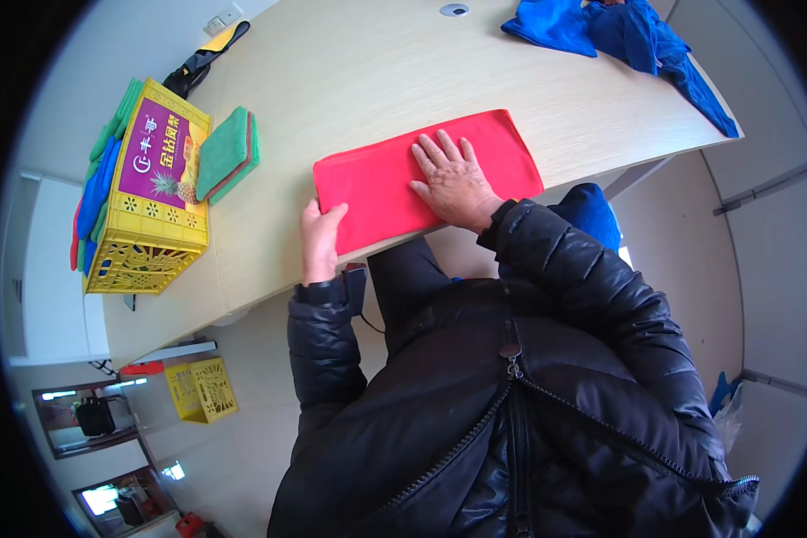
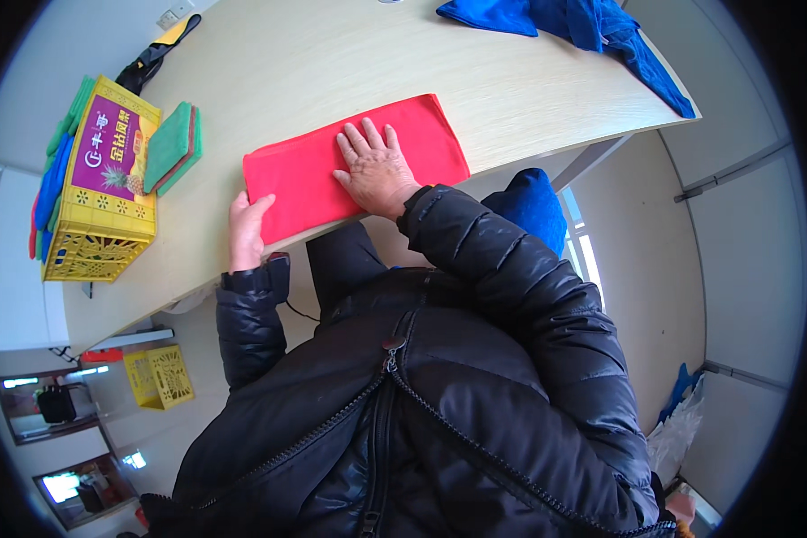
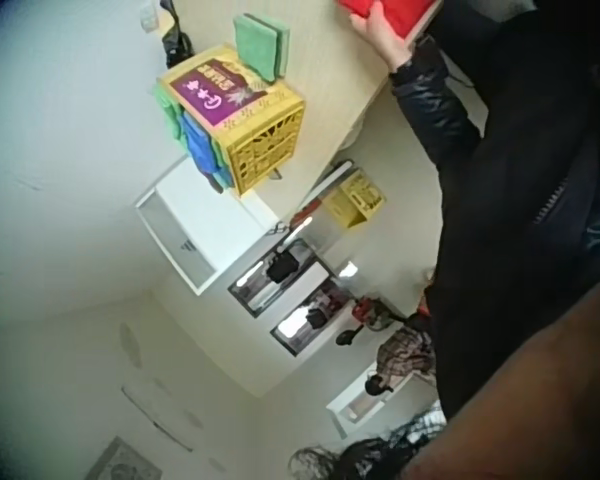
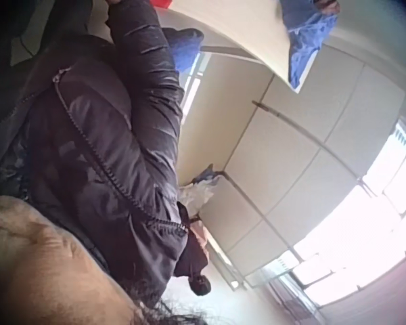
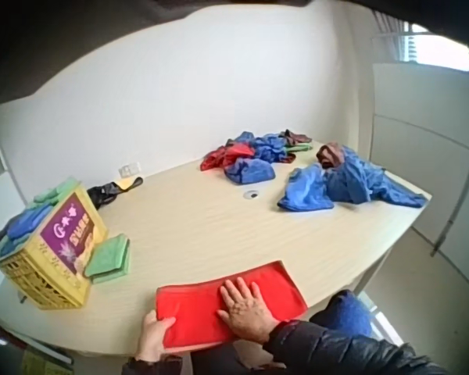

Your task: Folding square red and blue cloths on a table.

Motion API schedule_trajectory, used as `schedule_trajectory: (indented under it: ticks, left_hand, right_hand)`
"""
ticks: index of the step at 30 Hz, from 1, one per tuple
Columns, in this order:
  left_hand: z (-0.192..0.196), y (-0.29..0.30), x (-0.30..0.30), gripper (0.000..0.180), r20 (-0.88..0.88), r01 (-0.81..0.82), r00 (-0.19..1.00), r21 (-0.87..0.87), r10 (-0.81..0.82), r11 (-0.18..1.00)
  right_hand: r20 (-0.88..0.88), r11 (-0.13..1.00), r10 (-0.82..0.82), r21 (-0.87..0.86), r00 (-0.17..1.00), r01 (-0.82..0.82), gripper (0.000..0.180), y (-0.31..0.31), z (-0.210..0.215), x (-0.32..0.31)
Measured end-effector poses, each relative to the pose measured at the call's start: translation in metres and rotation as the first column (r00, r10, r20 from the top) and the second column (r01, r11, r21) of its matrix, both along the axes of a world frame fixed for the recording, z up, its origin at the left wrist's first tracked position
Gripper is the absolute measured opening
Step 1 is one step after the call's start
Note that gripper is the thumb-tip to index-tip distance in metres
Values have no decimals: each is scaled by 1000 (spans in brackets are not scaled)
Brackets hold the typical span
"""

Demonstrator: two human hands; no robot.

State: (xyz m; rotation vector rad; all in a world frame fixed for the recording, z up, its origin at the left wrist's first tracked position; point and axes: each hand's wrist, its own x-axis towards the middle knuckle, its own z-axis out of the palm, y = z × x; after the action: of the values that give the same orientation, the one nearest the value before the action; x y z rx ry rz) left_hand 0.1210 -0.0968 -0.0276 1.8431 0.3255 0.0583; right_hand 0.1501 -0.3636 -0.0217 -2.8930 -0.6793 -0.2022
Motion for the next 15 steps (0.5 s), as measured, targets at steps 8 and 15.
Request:
schedule_trajectory:
  ticks: [8,15]
  left_hand:
    - [34,13,-8,30,66,117,993,-586,-97,802]
    - [87,-6,-10,32,152,195,980,-581,-130,790]
  right_hand:
    - [20,997,77,9,997,-77,65,8,-7,9]
    - [10,989,150,11,989,-151,62,37,-3,4]
